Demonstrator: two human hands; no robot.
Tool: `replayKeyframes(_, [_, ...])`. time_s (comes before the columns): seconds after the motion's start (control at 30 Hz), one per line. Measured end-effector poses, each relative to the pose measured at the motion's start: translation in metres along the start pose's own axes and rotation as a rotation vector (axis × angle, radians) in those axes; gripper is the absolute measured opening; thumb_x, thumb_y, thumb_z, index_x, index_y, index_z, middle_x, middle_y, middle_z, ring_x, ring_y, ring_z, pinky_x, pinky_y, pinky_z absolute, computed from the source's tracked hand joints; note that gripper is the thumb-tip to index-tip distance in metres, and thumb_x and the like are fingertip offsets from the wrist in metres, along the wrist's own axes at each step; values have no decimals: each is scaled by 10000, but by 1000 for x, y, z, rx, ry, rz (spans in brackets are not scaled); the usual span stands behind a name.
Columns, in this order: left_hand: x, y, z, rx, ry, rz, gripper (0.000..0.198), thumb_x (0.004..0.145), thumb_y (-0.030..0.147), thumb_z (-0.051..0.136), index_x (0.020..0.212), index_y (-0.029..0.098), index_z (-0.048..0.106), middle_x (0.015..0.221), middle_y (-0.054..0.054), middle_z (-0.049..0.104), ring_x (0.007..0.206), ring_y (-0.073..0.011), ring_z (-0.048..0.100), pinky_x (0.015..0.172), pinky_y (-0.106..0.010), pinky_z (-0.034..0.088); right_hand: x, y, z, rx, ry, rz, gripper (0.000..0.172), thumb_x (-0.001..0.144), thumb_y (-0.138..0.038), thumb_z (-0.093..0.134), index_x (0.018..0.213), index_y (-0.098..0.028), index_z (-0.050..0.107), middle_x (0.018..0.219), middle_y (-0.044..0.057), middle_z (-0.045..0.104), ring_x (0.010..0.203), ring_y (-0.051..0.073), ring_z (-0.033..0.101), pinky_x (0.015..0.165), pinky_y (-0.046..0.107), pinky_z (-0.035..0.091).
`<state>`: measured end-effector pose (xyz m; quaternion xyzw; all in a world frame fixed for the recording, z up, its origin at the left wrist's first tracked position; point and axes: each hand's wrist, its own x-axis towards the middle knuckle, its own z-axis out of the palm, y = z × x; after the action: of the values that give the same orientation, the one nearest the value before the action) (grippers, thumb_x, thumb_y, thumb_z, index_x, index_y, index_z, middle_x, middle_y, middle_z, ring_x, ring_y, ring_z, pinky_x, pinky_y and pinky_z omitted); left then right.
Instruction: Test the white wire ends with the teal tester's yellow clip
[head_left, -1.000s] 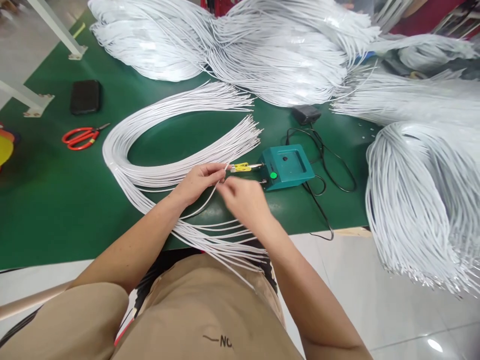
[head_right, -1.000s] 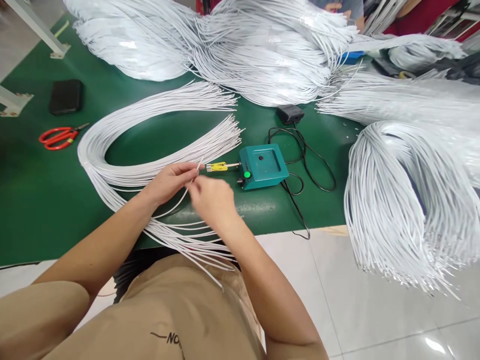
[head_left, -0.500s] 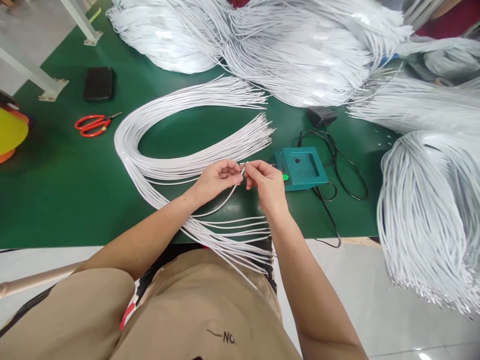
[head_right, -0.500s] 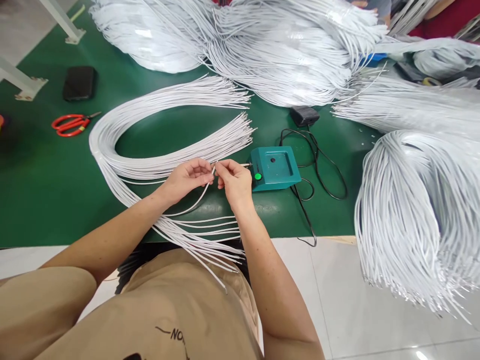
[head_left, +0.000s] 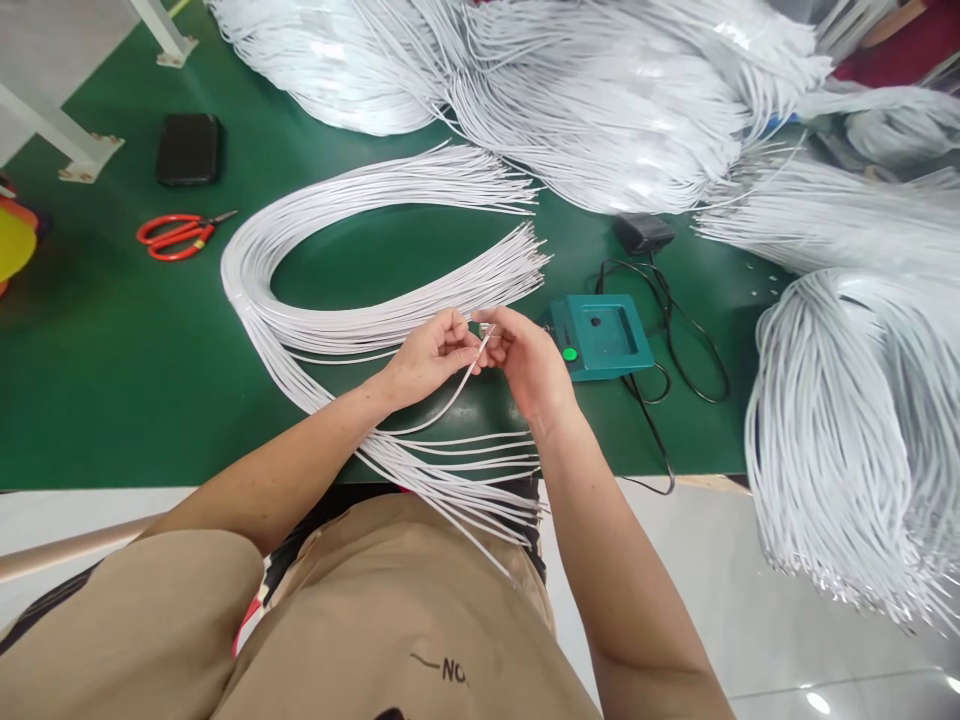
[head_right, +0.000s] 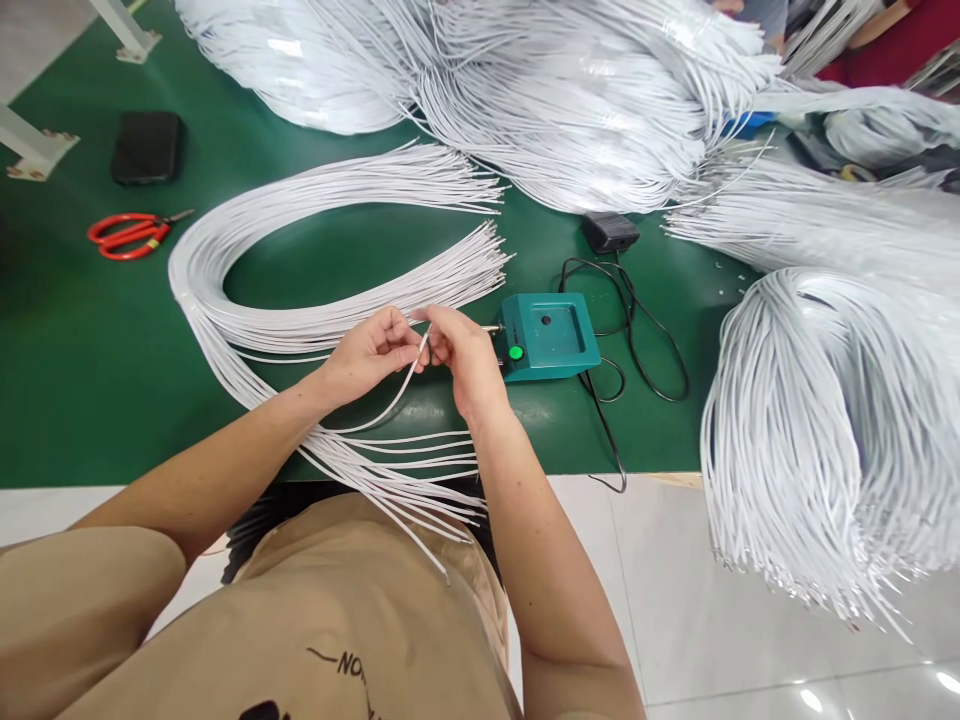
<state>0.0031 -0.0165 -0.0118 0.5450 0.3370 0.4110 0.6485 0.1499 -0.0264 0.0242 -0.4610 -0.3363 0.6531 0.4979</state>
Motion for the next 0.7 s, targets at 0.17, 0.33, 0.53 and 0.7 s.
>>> replayKeyframes(0.17, [0, 0, -1, 6, 12, -1, 299, 807, 160, 653, 791, 195, 357, 752, 27, 654, 678, -85, 638, 700, -240, 495, -2, 2, -7, -124, 83, -48, 207, 641, -339, 825, 678, -174, 705, 616, -23, 611, 573, 88, 483, 590, 254, 403])
replayKeyframes(0.33, [0, -2, -3, 54, -18, 66, 286, 822, 171, 650, 1074, 189, 516, 782, 27, 637, 707, -91, 630, 726, -244, 498, -8, 6, -13, -90, 104, -58, 217, 644, -316, 815, 801, -178, 760, 721, -1, 687, 631, 98, 540, 667, 271, 459])
replayKeyframes(0.53, [-1, -6, -4, 168, -92, 138, 318, 861, 173, 586, 1172, 198, 650, 790, 3, 599, 753, -109, 592, 749, -254, 488, -10, 1, -15, -152, 134, 82, 112, 632, -237, 736, 606, -166, 653, 589, -28, 583, 526, 75, 483, 549, 238, 443])
replayKeyframes(0.7, [0, -6, -5, 166, -78, 103, 350, 851, 184, 597, 1197, 208, 648, 790, 1, 602, 751, -116, 594, 748, -258, 492, -11, 0, -17, -331, 164, -28, 205, 747, -388, 682, 785, -187, 697, 714, -13, 628, 598, 97, 520, 615, 251, 475])
